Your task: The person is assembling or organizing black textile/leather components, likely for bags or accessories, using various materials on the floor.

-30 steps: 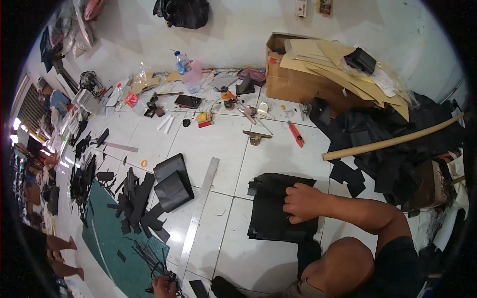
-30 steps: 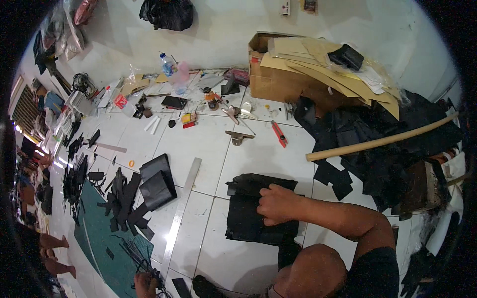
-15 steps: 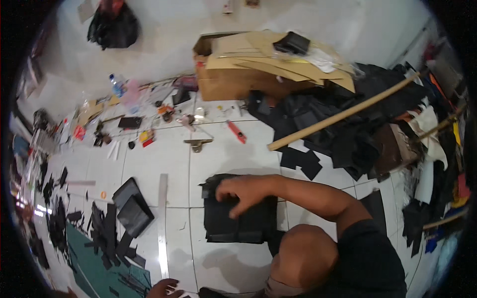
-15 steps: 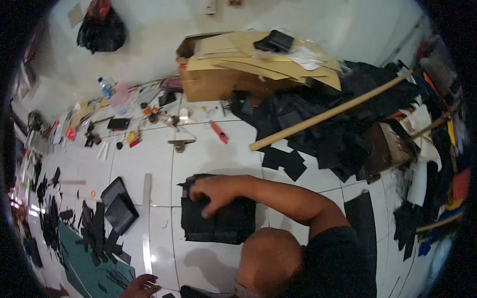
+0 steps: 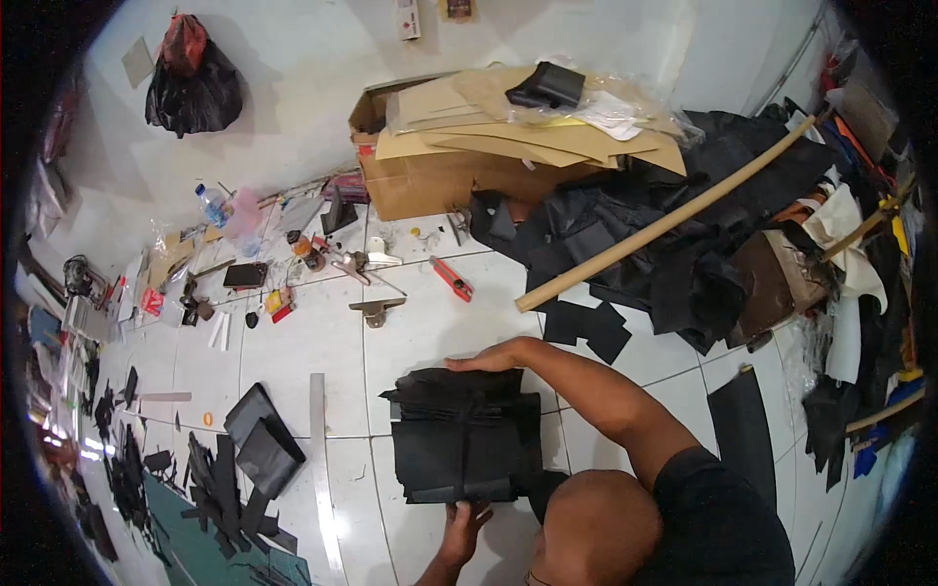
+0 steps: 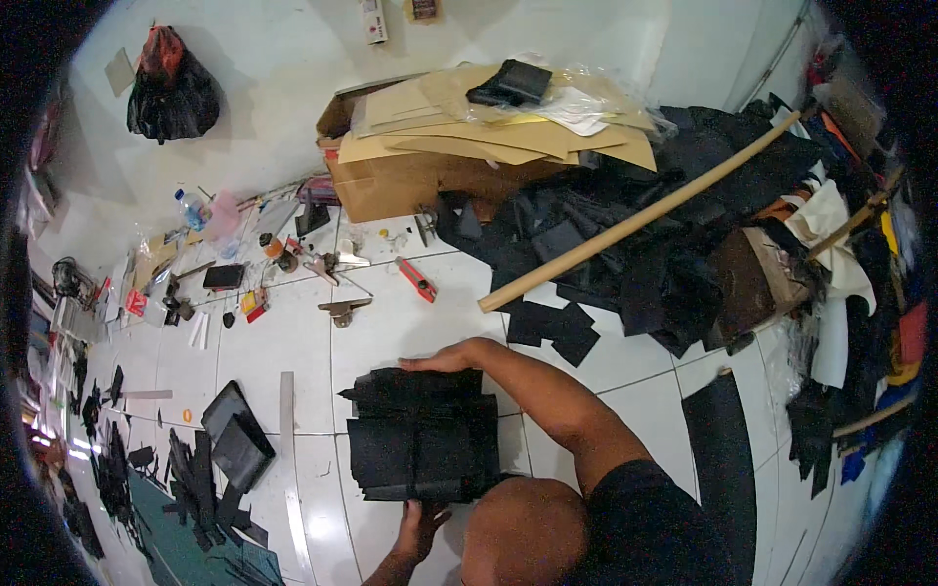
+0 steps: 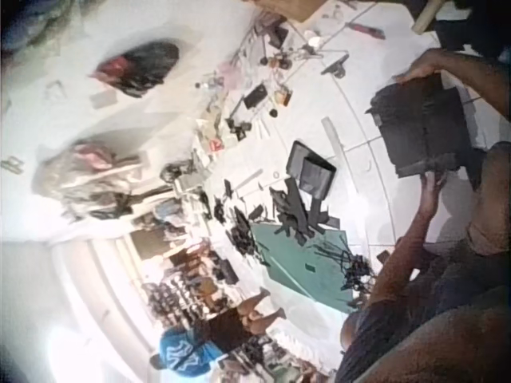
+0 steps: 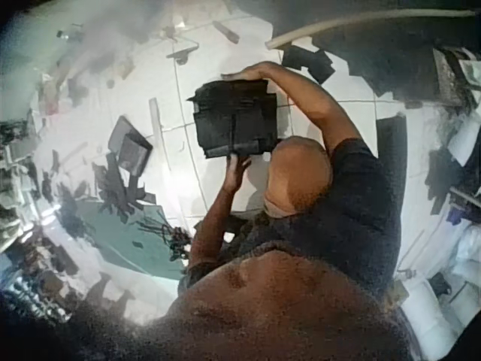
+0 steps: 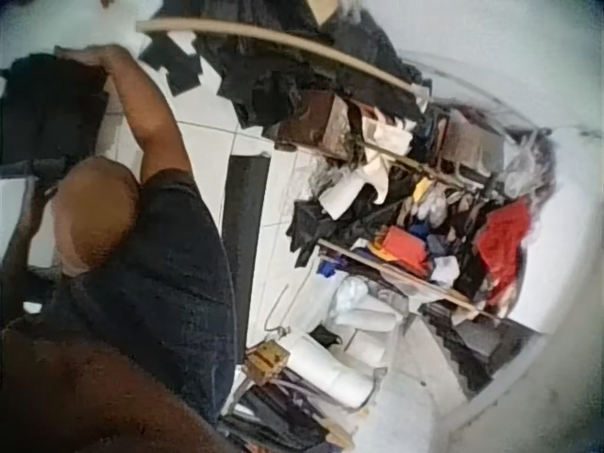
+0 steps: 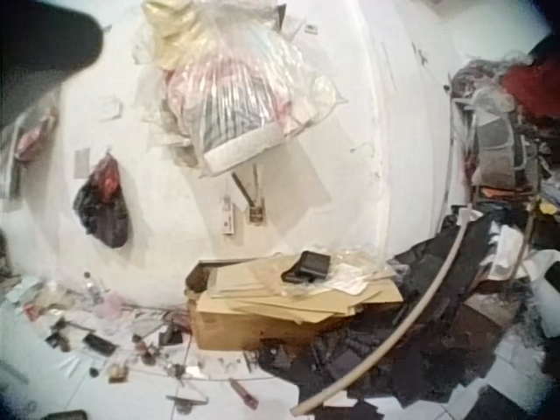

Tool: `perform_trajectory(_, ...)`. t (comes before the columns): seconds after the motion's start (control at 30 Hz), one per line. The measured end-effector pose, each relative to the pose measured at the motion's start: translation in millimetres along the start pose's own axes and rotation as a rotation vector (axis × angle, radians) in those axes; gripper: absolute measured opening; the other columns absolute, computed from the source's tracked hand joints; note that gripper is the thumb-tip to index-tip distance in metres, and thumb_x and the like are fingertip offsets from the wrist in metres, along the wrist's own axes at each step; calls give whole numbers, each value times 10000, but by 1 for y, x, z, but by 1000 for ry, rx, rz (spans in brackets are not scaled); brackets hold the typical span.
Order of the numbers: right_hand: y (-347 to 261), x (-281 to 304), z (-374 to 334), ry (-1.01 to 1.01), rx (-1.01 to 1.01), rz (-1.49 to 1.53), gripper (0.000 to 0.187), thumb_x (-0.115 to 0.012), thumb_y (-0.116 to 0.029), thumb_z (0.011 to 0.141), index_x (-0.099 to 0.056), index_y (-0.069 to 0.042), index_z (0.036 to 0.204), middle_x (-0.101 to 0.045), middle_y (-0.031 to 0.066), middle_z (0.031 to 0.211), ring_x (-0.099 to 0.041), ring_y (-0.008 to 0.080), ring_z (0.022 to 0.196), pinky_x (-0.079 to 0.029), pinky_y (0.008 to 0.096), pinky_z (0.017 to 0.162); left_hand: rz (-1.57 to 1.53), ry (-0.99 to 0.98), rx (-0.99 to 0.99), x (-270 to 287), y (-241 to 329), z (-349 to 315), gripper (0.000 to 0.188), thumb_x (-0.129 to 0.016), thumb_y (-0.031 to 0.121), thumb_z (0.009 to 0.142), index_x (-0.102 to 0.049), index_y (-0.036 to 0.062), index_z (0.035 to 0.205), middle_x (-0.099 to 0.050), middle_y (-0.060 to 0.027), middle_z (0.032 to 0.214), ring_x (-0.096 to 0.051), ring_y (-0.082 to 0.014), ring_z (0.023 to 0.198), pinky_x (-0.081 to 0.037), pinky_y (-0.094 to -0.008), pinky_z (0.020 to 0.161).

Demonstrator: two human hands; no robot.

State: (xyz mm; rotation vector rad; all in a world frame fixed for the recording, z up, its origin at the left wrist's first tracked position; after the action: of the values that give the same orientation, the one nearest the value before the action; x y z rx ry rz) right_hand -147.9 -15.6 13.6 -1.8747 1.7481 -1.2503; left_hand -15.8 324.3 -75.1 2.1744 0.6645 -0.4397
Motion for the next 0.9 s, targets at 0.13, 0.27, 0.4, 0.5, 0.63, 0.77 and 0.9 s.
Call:
perform_trajectory(0.13,25,2,19,51,-42,-72,992,-374,-859,770,-371,-151,1465,-330,112,1529,-297,276,1405,-230,369,1143,-146,106,-183,-23,-12,14,823,-623,489,886,-157,136,1467,-333,-156,1440,-396,-357,1302,-366,-512,1052)
perform_trajectory(0.27,52,-20,14,73,0,153,1006,-327,-869,775,-335,-154,1483,-297,120,1542,-266,282,1417,-206,372,1151,-224,170,-233,-38,-16,16,839,-600,526,885,-175,117,1482,-331,-142,1466,-393,-326,1310,-341,-495,1072)
perform_trajectory(0.4,54,-45,-7,117,-76,427,1001,-304,-838,815,-298,-98,1489,-299,171,1526,-291,278,1399,-218,378,1145,-141,257,-298,-5,-12,17,782,-494,585,907,-289,61,1450,-406,-122,1432,-408,-296,1304,-320,-468,1077)
perform_trajectory(0.5,47,-68,-35,161,-12,657,851,-275,-707,929,-317,-55,1474,-339,171,1501,-325,265,1370,-232,368,1137,-91,349,-305,19,21,23,662,-519,502,913,-403,26,1357,-504,-128,1317,-493,-276,1214,-387,-422,1020)
perform_trajectory(0.63,117,-139,-27,264,-4,1001,730,-232,-556,1010,-361,25,1432,-381,167,1471,-353,247,1341,-234,364,1134,-68,371,-119,17,63,42,604,-506,496,938,-457,22,1310,-534,-118,1273,-527,-234,1153,-415,-386,984)
perform_trajectory(0.77,112,-153,-39,327,-87,1137,759,-259,-626,975,-290,-71,1492,-329,107,1520,-313,283,1381,-245,395,1140,-113,204,-97,34,80,62,522,-475,447,977,-511,29,1287,-586,-87,1181,-564,-191,1083,-425,-335,966)
perform_trajectory(0.9,101,-126,-38,352,-177,1446,858,-322,-694,924,-277,-53,1492,-326,141,1518,-328,342,1375,-247,459,1143,3,88,-160,27,104,57,870,-592,574,860,-339,-40,1422,-484,-195,1328,-500,-275,1191,-397,-358,1014)
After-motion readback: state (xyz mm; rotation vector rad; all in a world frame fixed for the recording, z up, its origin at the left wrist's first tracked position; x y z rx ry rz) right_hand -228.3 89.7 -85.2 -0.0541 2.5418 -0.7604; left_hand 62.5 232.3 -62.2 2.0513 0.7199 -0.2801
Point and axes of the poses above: each hand's wrist, its own z-axis towards the middle knuckle, its own x-axis out of the back of the hand, y = z × x, the point moved 1 cm from there along z, towards the middle knuckle
